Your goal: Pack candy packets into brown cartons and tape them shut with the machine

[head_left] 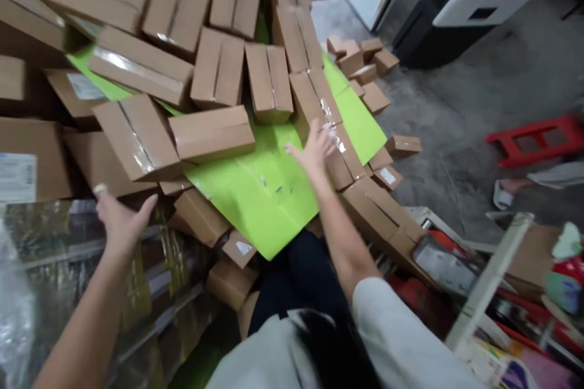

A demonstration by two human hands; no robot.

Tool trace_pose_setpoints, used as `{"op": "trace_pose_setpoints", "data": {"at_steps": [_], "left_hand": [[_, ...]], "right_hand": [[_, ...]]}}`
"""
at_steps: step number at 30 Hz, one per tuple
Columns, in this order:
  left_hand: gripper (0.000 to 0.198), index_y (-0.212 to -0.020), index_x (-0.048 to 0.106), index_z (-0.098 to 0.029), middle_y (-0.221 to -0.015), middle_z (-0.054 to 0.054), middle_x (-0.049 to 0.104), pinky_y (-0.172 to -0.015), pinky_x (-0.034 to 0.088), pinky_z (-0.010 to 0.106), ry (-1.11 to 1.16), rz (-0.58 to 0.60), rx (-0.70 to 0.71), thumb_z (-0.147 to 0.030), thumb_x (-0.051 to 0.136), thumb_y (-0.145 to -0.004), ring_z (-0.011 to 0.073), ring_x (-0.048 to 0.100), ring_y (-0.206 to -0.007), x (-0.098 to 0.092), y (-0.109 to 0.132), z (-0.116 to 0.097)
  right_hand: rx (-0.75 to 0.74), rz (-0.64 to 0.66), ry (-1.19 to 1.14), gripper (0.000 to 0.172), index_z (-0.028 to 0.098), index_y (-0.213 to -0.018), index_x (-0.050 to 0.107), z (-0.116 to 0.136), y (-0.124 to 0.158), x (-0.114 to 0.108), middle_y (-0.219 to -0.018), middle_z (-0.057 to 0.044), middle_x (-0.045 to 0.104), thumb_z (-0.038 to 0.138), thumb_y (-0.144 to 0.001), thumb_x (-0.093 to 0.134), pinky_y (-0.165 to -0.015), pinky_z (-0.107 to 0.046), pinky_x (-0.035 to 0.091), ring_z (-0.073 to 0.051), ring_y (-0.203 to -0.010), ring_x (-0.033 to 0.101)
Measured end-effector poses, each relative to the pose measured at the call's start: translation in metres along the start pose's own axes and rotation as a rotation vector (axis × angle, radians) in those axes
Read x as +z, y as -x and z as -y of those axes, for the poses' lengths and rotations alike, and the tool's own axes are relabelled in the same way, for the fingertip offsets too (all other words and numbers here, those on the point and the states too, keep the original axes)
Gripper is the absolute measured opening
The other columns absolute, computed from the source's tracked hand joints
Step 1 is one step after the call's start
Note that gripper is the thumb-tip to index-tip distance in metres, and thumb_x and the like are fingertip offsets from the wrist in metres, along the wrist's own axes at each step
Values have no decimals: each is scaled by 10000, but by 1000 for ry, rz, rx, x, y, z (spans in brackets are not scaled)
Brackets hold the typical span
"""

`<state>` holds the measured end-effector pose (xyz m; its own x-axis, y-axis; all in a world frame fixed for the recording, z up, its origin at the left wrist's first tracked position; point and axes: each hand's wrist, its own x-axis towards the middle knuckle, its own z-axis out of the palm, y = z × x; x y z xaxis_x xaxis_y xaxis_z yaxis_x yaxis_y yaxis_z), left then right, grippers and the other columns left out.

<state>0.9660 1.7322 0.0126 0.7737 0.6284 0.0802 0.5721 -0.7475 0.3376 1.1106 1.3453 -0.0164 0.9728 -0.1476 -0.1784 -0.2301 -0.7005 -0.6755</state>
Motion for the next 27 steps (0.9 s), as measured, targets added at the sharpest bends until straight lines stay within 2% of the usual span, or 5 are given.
{"op": "trace_pose_setpoints", "data": {"at_steps": [7, 14, 18, 22, 27], "left_hand": [[983, -1355, 324, 197, -1634, 337, 98, -1127, 114, 675, -313, 396, 509, -692, 276, -939, 496, 46, -1491, 107, -66, -88], [1012, -1197, 504, 116, -1658, 216, -89, -1061, 153, 713, -255, 435, 448, -696, -13, -884, 569, -66, -1430, 99, -26, -168], [1037, -1376, 345, 116, -1651, 302, -50, -887, 285, 730, -331, 425, 430, -724, -57, -920, 625, -76, -1409, 102, -26, -160], [1164, -1540, 76, 41, -1632, 372, -75, -895, 248, 797, -429, 483, 482, -856, 433, -889, 594, -183, -1454, 113, -45, -144], [931, -1254, 535, 86, -1597, 230, 325, -898, 220, 758, -577, 629, 676, -748, 247, -955, 564, -258, -1423, 102, -57, -142]], "right_hand": [[313, 124, 306, 1340, 252, -1635, -140, -192, -77, 28, -1648, -227, -259, 441, -761, 858, -1069, -833, -42, -540, -1504, -179], [189, 68, 226, 1250, 277, -1592, -250, -217, -87, 61, -1651, -183, -261, 402, -859, 755, -1014, -870, -19, -549, -1481, -230], [161, 79, 221, 1326, 245, -1533, -354, -217, -88, 63, -1644, -149, -321, 458, -840, 756, -986, -899, -25, -554, -1459, -275], [176, 187, 314, 1309, 215, -1474, -430, -211, -85, 57, -1637, -146, -346, 552, -869, 681, -976, -923, -4, -567, -1459, -261], [177, 244, 436, 1267, 181, -1461, -443, -206, -82, 49, -1595, -218, -395, 579, -912, 627, -1019, -884, 18, -593, -1454, -228]]}}
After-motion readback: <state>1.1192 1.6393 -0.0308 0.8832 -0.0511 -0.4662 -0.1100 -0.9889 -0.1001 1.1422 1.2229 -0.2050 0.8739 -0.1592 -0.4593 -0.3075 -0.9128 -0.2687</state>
